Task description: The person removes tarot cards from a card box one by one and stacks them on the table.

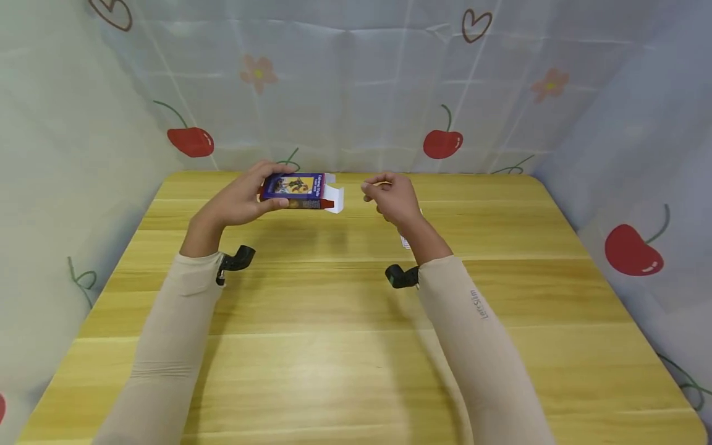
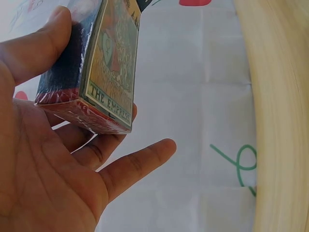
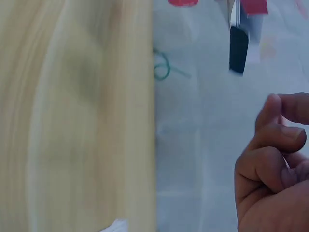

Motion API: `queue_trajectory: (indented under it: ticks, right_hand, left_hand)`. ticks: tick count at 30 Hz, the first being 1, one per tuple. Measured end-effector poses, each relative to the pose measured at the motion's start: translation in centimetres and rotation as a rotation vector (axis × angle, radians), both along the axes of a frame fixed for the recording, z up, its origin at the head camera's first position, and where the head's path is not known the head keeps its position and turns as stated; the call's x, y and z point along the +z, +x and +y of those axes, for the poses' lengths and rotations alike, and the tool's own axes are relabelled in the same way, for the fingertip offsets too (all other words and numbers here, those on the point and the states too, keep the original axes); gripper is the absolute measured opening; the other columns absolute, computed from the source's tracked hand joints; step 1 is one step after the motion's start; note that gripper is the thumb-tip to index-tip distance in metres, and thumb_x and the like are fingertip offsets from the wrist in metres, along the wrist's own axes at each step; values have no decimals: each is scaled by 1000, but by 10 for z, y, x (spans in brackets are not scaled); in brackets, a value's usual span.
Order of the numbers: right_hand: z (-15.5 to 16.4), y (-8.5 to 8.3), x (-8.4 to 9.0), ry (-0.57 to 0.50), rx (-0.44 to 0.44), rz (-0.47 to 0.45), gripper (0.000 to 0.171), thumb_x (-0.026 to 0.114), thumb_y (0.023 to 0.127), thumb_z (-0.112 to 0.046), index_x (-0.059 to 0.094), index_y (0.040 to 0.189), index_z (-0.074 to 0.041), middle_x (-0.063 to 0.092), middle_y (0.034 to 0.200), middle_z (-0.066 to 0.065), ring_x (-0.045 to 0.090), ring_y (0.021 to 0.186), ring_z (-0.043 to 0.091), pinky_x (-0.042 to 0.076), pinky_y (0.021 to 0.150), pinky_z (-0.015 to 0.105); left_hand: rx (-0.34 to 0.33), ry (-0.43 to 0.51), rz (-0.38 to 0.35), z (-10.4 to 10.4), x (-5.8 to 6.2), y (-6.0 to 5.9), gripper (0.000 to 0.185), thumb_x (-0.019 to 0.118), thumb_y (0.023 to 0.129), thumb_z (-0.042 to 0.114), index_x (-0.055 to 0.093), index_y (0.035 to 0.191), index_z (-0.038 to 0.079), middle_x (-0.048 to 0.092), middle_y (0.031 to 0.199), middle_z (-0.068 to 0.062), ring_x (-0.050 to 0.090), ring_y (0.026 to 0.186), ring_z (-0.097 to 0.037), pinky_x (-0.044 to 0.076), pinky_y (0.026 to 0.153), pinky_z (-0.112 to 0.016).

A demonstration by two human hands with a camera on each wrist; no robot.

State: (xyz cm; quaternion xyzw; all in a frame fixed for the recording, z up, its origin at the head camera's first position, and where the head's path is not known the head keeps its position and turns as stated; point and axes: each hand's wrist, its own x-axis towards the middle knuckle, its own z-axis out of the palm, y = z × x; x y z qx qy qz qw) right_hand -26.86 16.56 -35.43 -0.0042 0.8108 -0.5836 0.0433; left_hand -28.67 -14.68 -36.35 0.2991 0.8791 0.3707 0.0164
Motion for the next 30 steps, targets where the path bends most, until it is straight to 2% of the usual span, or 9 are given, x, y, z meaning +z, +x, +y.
queue_trajectory:
  ticks: [5,10,17,24,30]
  right_hand:
    - [-28,-8,12,131,89,-7,20,61,98,-25,63,109,-9,66,79,-2,29,45,10,25,45,26]
    - [-44,-15,9,167,131,-15,23,64,96,-27,65,110,-9,68,77,-1,28,45,11,26,46,26]
    - [-60,-17,9,178,92,-86,30,63,96,-32,61,115,-10,71,96,7,33,48,10,26,46,26]
    - [-66,-13,10,170,59,-119,29,65,94,-30,60,114,-10,67,82,-1,36,47,10,26,46,26]
    - [-62,-14,9,142,22,-160,31,70,90,-25,61,116,-11,64,72,-4,27,44,9,24,45,26]
  left_hand:
    - [-9,13,0,1,-1,1,60,69,93,29,44,144,11,45,138,-12,46,115,-27,40,102,-48]
    - [-7,15,3,1,-2,-1,60,69,93,30,44,144,11,46,136,-11,47,115,-26,41,102,-47]
    - [-7,12,9,-2,0,-3,60,68,93,31,43,144,12,45,138,-12,47,116,-27,41,103,-48]
    - [-10,15,14,-2,-1,-4,59,69,93,30,44,143,12,46,138,-11,47,117,-26,40,104,-47]
    - [-10,11,16,-2,0,-2,59,69,93,28,44,143,11,46,139,-11,47,118,-27,40,105,-48]
